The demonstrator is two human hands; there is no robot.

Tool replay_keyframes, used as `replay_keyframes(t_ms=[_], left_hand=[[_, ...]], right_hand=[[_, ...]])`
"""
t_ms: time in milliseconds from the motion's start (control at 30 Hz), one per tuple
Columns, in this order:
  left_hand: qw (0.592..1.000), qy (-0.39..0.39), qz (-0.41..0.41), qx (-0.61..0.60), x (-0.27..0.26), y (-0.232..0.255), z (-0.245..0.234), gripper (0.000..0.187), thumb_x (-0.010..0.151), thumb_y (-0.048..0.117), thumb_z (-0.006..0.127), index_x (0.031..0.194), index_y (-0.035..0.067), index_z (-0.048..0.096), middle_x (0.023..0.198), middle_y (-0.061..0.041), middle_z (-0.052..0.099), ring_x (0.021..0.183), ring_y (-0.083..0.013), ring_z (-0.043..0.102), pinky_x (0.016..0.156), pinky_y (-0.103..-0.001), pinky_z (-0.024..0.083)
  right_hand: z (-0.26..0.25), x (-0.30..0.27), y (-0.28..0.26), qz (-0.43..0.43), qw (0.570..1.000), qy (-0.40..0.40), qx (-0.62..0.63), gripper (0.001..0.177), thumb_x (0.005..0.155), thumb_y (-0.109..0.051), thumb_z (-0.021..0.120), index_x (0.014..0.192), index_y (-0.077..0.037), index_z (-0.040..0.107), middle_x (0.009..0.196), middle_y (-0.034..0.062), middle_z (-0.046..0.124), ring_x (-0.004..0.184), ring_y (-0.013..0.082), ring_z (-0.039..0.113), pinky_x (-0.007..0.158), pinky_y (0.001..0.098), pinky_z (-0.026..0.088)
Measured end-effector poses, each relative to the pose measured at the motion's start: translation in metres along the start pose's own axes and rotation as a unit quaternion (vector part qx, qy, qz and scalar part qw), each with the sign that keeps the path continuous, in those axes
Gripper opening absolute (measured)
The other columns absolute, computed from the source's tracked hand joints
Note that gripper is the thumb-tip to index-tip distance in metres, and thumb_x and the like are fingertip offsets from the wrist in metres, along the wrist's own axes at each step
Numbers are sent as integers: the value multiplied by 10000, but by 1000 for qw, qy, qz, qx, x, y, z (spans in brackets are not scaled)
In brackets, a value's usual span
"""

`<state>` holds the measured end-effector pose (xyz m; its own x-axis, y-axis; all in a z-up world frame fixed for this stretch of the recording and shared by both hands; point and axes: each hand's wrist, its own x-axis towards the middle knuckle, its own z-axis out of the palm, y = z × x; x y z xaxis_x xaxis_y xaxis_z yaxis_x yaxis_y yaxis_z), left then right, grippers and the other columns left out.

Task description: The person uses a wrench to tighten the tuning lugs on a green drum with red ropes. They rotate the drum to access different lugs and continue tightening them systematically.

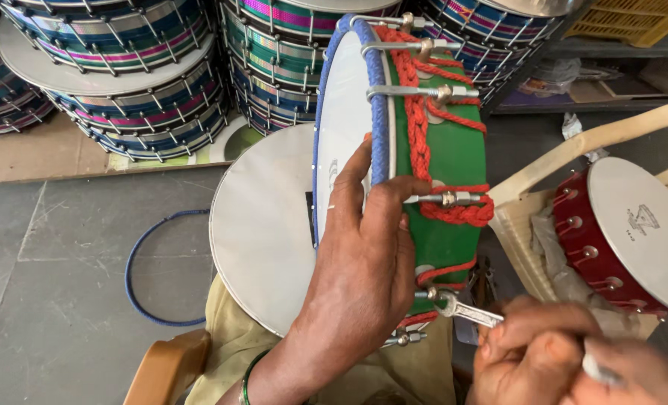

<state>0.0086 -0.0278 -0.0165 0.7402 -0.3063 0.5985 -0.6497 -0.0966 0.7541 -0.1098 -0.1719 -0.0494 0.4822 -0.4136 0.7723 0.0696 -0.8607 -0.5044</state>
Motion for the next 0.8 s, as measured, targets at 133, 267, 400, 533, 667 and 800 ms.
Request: replay_keyframes(t_ms=[133,267,400,533,667,800], left_hand=[[1000,-3,14,1,-12,3,0,403,985,-66,516,1373,40,513,1586,-404,329,1521,-561,363,1173,-562,427],[1000,-20,12,-11,-22,8,0,450,916,-77,516,1348,50,524,1572,-399,342,1536,-564,327,1163,-572,424],[999,-36,23,-14,-19,9,0,455,905,-76,516,1339,57,538,1532,-387,377,1538,-565,296,1129,-585,422],[999,-23,25,2,-5,6,2,399,956,-63,528,1336,57,539,1493,-354,448,1545,-552,312,1132,-604,401],[999,-25,25,-6,8,6,9,402,902,-89,515,1287,24,530,1399,-302,533,1497,-556,337,1121,-623,383],[1000,-13,11,0,8,5,12,446,899,-81,525,1329,36,535,1511,-375,398,1469,-560,361,1134,-603,397]], right_hand=[[19,30,-26,129,963,10,237,147,1011,4,438,1134,-49,377,694,99,443,429,126,378,396,243,333],[11,50,-10,198,892,-116,389,198,1040,-23,499,1221,-51,423,694,146,550,473,91,372,423,235,299],[1,35,20,73,918,-6,390,171,1082,-60,519,1226,-75,428,718,126,570,492,86,432,461,227,364],[-5,10,39,14,950,40,309,164,1107,-50,513,1234,-90,418,763,106,596,513,73,468,500,216,411],[3,-21,25,-42,970,17,237,162,1131,-40,507,1242,-105,407,809,86,622,533,60,503,539,205,458],[6,-3,-4,42,972,19,232,186,1110,5,501,1223,-103,401,816,81,634,518,45,502,520,189,459]])
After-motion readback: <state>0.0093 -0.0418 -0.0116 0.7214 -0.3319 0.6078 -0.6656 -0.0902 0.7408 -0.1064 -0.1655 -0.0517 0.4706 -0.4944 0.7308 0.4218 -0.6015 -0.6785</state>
